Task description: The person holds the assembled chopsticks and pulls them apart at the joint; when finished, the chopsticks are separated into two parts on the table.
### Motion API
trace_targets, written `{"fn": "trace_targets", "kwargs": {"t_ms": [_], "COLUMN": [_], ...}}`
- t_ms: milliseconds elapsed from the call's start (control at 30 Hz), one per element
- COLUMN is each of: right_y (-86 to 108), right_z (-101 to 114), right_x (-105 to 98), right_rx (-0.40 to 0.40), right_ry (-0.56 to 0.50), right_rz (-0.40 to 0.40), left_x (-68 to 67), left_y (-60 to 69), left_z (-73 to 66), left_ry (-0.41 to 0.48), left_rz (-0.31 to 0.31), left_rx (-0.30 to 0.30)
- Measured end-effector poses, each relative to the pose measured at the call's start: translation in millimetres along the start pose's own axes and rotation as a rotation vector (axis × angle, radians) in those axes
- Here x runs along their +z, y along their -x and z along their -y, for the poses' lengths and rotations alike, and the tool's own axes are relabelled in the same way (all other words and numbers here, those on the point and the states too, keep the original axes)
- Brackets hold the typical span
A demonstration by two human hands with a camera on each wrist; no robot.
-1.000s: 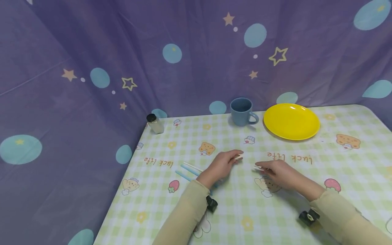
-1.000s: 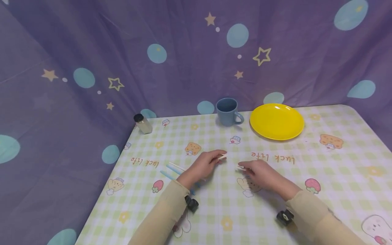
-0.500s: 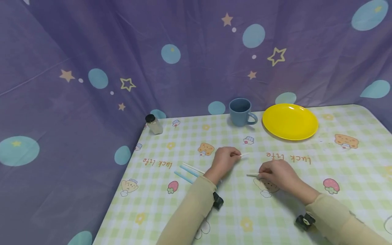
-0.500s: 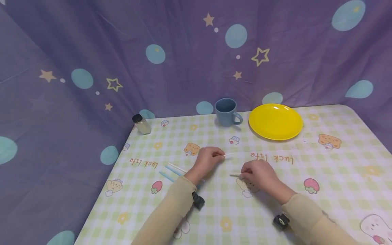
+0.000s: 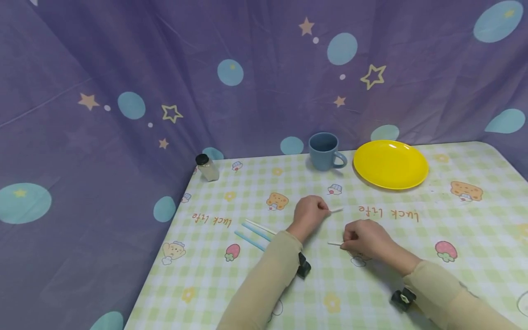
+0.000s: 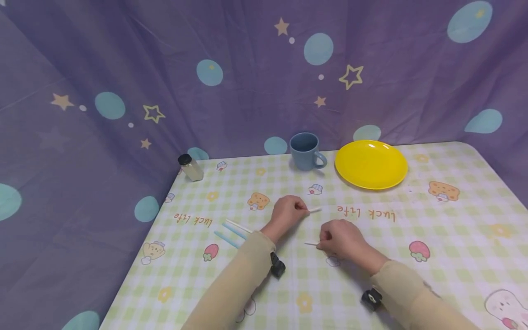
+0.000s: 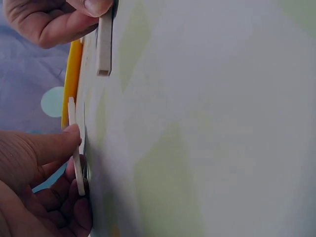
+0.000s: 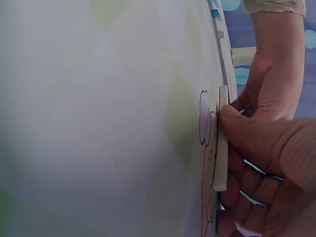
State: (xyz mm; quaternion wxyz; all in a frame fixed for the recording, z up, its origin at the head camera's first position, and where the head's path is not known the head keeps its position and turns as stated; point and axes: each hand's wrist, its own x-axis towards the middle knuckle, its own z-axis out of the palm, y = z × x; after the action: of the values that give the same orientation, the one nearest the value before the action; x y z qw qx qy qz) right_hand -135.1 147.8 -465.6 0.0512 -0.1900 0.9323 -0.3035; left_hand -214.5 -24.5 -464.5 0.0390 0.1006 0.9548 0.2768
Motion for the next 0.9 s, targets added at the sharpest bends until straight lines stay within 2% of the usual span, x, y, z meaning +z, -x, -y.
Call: {"fn": "trace_targets", "kwargs": {"t_ms": [300, 533, 900], "right_y": [-2.4, -3.9, -4.4], "right_z": [-1, 0, -2], "right_x": [0, 0, 0], "right_rx": [-0.039, -0.043, -0.041], "right_ry": [-0.015, -0.008, -0.007], "right_rz": [0.013, 0.021, 0.015], "left_x": [5.7, 8.0, 7.9], "left_y": [-10.0, -14.0, -18.1], "left_z": [-5.4, -8.9, -11.3], "left_ry": [-0.045, -0.021, -0.09], "left_rz": [0.004, -0.004, -0.01], "left_rx": [0.028, 0.032, 0.062]}}
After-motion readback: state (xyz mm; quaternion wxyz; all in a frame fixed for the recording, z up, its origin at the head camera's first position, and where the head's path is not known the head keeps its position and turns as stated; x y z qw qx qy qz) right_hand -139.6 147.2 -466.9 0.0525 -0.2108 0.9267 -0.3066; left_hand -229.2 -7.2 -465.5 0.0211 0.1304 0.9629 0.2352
